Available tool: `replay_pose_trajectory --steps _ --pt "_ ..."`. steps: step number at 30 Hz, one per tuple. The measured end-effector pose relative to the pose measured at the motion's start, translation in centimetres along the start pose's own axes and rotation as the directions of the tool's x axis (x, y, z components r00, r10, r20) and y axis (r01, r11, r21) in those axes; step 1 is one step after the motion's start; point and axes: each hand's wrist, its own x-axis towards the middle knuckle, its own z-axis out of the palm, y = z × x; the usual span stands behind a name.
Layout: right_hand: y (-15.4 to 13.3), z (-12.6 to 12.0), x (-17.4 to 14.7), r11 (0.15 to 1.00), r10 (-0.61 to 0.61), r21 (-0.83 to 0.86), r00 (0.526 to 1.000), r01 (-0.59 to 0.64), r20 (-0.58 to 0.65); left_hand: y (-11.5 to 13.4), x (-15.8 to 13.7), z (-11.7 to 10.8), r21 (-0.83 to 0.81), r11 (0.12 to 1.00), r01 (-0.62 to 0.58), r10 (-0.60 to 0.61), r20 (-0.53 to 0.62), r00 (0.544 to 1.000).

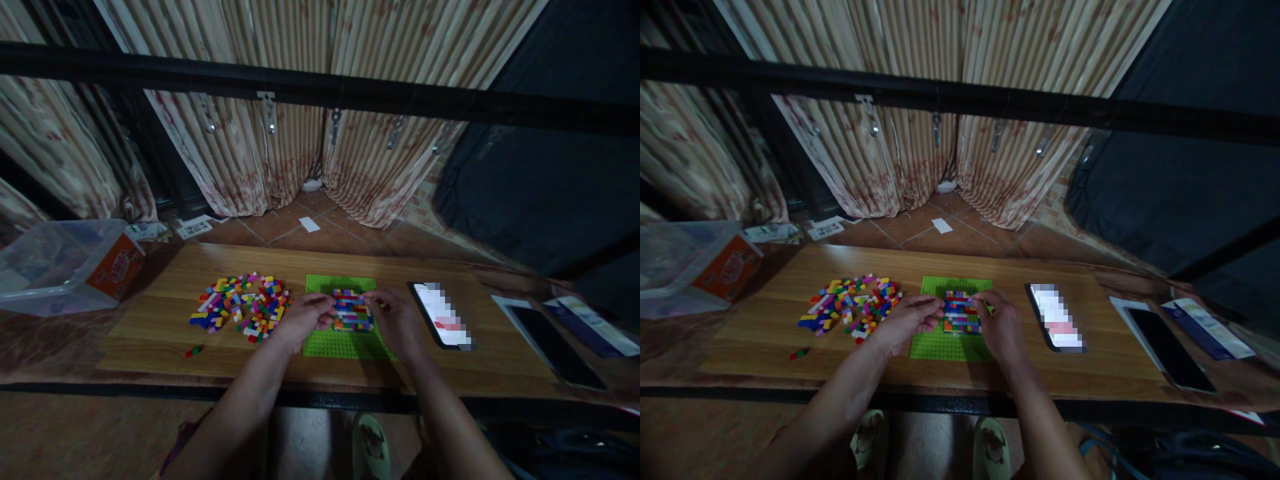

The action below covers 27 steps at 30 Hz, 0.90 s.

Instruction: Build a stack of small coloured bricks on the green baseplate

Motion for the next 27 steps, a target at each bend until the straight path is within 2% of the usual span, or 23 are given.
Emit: replay_pose_trajectory --steps 5,11,14,27 --pt "1.4 0.0 0.0 0.998 0.009 -0.067 1.000 -0.008 0.024 0.0 0.2 -0.2 0.038 0.999 -0.023 0.024 -0.030 0.999" --pt "1.5 0.8 -0.2 0.996 0.008 -0.085 0.998 -0.002 0.065 0.1 0.3 -0.1 0.043 0.999 -0.026 0.027 -0.029 0.999" --pt "1.5 1.0 -0.1 0.997 0.016 -0.072 0.999 -0.013 0.041 0.1 0.3 -0.2 0.047 0.998 -0.028 0.030 -0.033 0.999" --pt "1.9 2.3 0.4 0.963 0.202 0.193 0.978 -0.189 -0.049 0.2 0.2 -0.3 0.073 0.997 -0.029 0.032 -0.039 0.999"
